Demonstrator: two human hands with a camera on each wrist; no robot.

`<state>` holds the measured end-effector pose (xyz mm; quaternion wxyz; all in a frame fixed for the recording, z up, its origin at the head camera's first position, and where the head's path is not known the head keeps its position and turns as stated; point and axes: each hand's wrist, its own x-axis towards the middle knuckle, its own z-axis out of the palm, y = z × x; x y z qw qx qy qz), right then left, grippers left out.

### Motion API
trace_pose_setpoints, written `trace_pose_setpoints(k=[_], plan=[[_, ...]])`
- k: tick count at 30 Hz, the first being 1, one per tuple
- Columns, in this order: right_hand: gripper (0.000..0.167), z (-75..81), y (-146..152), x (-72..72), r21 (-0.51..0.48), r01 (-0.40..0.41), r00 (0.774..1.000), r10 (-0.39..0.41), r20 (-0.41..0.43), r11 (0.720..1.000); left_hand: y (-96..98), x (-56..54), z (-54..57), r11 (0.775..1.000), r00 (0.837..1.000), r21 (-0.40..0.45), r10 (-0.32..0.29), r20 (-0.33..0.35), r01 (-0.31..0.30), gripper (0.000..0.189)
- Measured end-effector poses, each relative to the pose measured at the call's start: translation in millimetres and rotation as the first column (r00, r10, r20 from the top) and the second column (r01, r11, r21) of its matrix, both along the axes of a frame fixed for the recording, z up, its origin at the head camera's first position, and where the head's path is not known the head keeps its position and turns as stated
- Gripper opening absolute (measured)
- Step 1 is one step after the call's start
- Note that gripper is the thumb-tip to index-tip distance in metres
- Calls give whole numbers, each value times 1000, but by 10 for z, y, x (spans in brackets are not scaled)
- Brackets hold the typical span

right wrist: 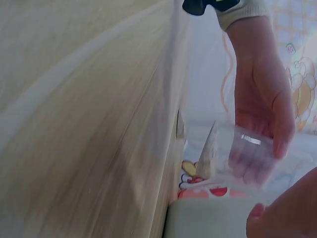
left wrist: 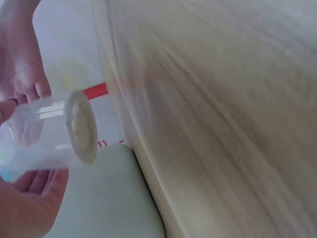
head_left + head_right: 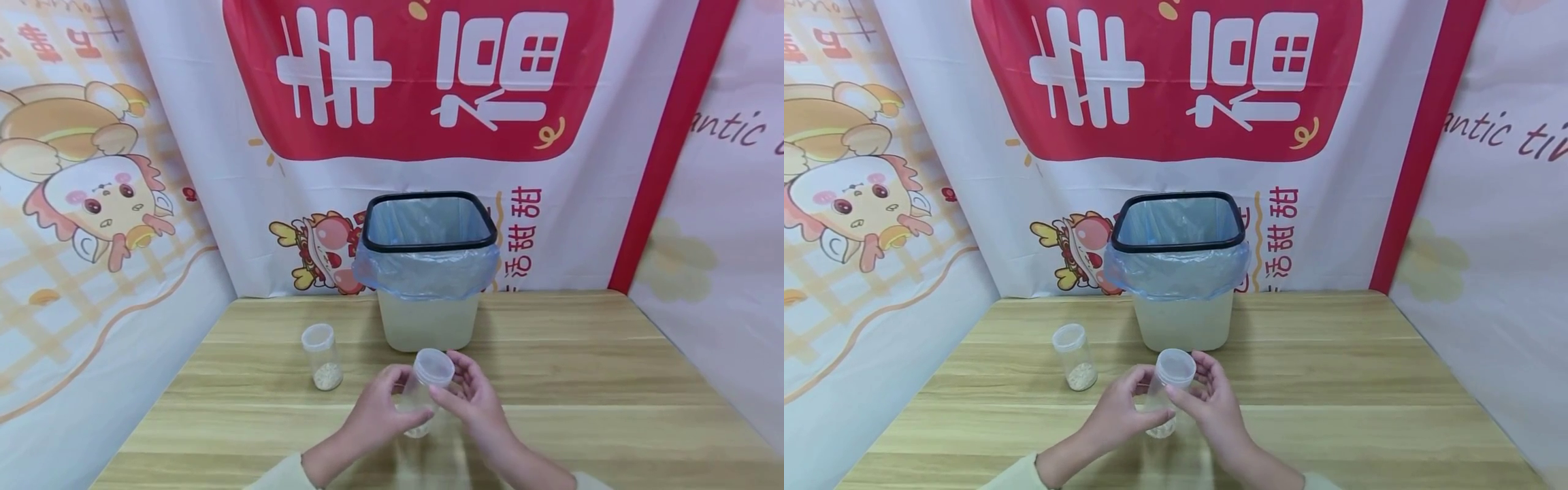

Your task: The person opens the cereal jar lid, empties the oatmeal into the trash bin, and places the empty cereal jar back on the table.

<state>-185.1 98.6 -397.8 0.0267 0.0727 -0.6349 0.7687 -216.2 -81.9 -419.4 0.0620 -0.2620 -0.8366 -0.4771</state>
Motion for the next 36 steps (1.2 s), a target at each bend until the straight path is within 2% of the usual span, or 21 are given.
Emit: trace_pose_setpoints(k=[5,11,20,28,36], plan=[[64,18,-136,46,-4,119,992,-118,45,993,55,45,12,997,992,-9,82,-99,-83,53],[66,5,-235,90,-11,184,981,-183,66,983,117,80,-12,991,980,-45,115,-161,-124,53],[63,-56,-255,103,-6,191,978,-190,85,982,136,102,-82,989,978,-68,122,-168,-135,52],[62,-54,-221,95,-5,172,983,-171,65,985,126,114,-46,986,982,-98,122,-143,-137,53],[60,-29,-171,70,-12,159,987,-159,29,987,103,107,-20,989,989,-82,113,-98,-121,51]])
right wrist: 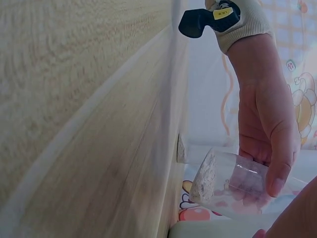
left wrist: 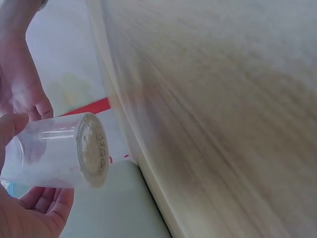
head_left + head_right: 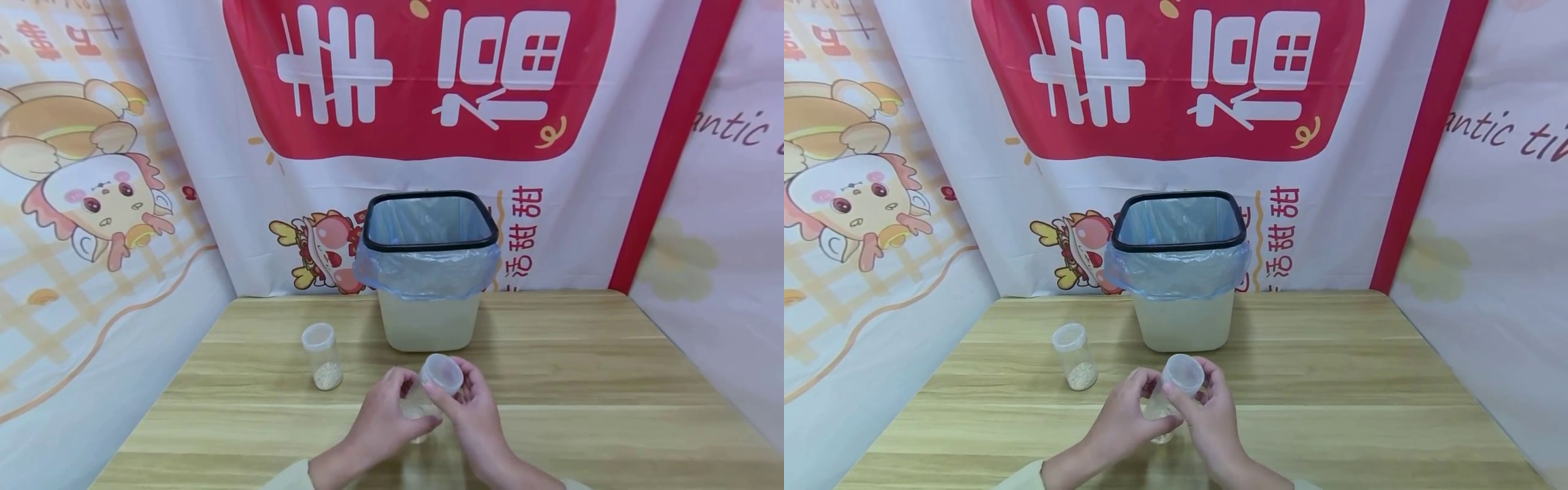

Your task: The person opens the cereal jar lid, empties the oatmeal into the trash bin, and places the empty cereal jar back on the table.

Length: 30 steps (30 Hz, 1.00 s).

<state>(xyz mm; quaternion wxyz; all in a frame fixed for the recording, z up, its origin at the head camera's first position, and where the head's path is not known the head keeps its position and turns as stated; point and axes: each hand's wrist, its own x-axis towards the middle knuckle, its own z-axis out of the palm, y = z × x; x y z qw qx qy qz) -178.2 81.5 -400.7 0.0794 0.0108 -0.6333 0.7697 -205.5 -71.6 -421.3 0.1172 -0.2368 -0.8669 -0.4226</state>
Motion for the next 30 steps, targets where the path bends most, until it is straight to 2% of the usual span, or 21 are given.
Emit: trace_pose_setpoints(k=[6,15,24,30], plan=[[61,22,53,-11,30,-12,1000,12,-16,999,-5,-7,8,1000,999,17,-24,29,24,49],[67,102,155,-29,-2,-5,1000,5,-7,1000,-17,-14,34,998,995,29,-62,77,60,50],[68,203,290,-86,-11,34,999,-34,-12,999,-49,-61,26,996,981,54,-81,178,73,53],[70,214,408,-150,-38,58,998,-58,11,998,-65,-84,52,995,973,50,-90,212,81,56]])
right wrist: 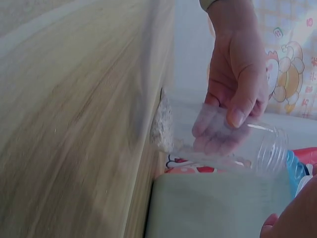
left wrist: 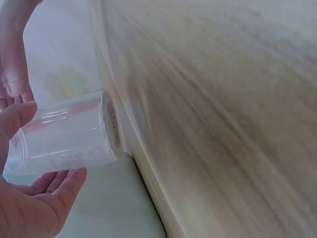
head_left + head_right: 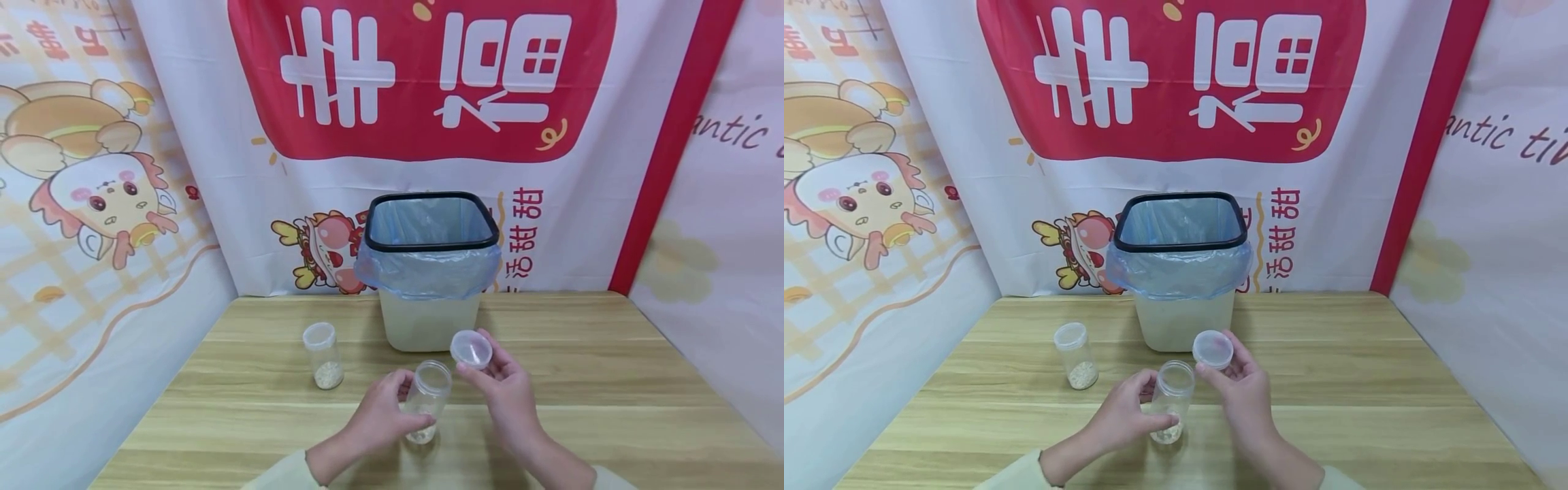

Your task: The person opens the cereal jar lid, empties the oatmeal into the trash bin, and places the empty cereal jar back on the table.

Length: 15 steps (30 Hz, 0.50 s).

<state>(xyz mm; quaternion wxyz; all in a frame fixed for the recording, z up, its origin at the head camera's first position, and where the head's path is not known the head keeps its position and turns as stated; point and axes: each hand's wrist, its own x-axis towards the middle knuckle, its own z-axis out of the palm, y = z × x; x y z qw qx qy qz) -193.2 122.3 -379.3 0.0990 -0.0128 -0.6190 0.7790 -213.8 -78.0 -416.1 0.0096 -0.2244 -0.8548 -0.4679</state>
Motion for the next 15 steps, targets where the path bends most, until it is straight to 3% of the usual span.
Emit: trace_pose_setpoints(k=[8,15], plan=[[66,-10,183,-98,53,54,998,-54,10,997,-23,-62,-26,1000,999,-7,18,48,-18,59],[65,3,412,-192,209,89,993,-103,55,974,-45,-82,-22,1000,995,-10,28,94,-27,62]])
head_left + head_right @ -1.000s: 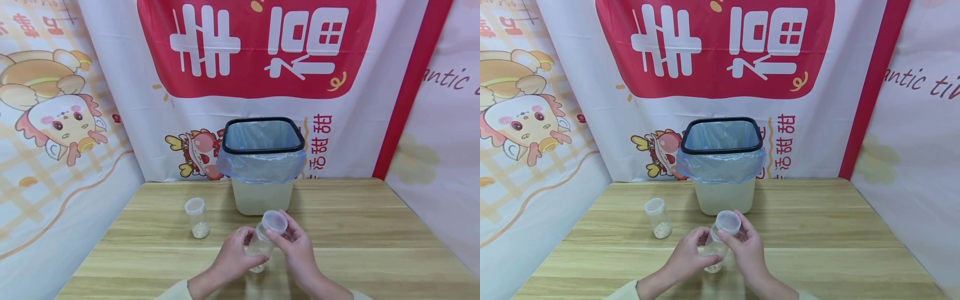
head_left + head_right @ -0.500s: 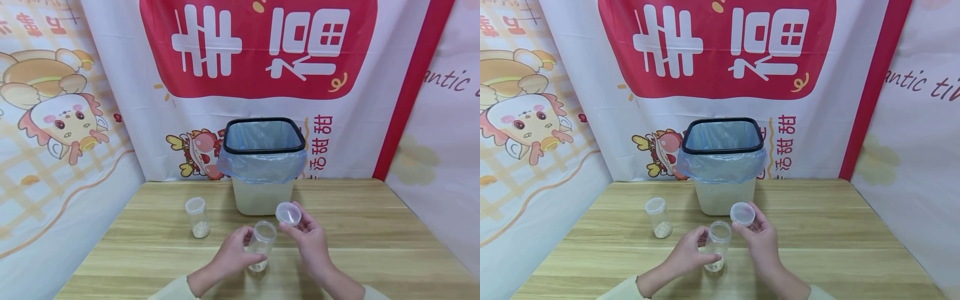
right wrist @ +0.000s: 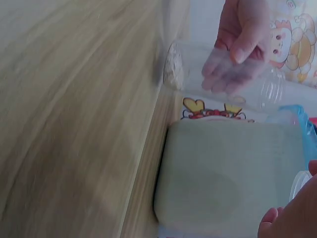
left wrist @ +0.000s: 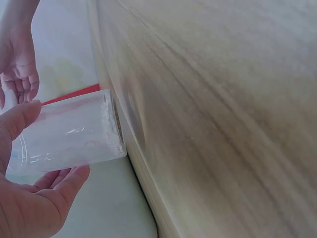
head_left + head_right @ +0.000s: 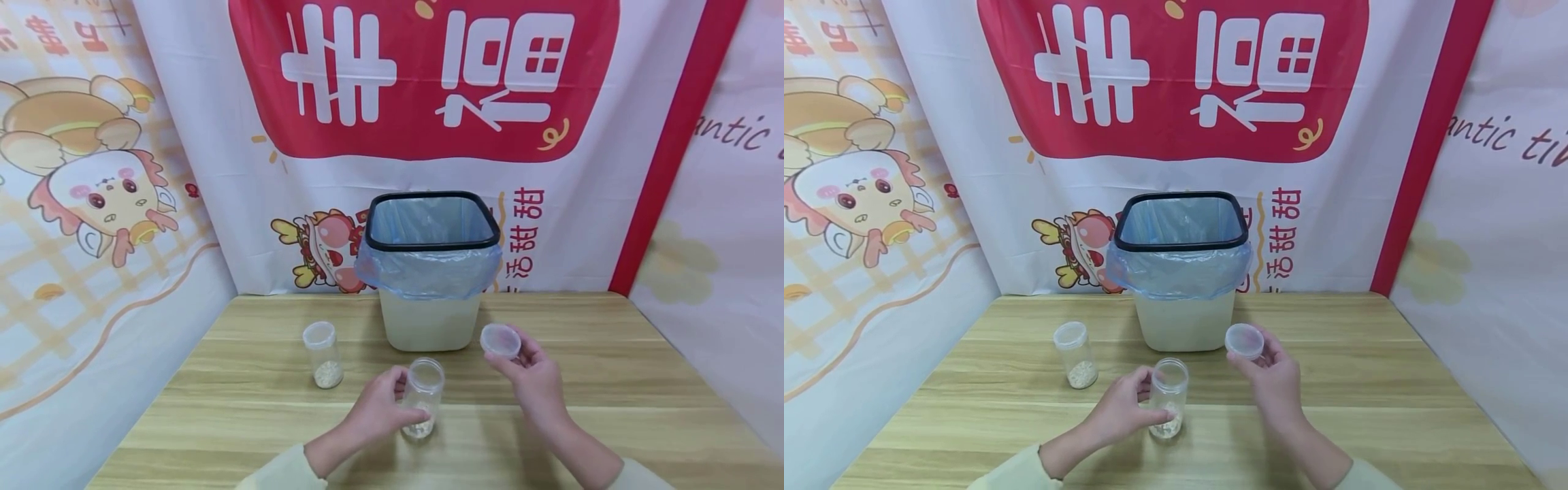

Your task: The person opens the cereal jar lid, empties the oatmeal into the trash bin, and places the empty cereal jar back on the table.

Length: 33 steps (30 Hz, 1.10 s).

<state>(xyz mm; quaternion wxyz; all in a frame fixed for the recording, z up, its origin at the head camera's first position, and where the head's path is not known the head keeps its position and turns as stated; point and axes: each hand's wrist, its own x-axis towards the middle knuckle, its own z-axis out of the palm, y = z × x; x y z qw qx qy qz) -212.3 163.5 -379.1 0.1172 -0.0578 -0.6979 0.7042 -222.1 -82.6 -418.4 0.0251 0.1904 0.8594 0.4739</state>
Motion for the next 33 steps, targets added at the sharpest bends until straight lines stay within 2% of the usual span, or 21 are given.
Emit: trace_pose_setpoints(k=[6,11,16,22,26,33], plan=[[67,-7,193,-70,123,26,1000,-27,-1,992,-2,-14,2,1000,1000,-7,4,8,-4,61],[71,17,302,-80,213,2,999,-11,43,977,-4,-27,-9,1000,1000,-6,-4,3,4,58],[74,30,363,-82,235,-42,996,22,87,971,-5,-44,-40,1000,1000,-6,-14,-5,14,56],[72,-17,440,-140,296,-34,997,12,79,955,-6,-45,-71,1000,1000,-11,-24,-16,24,58],[70,-52,526,-197,405,-27,999,6,53,914,-8,-54,-74,1000,1000,-19,-23,-21,23,57],[73,-81,695,-279,599,-39,999,21,37,800,-7,-49,-74,999,1000,-25,-21,-11,21,55]])
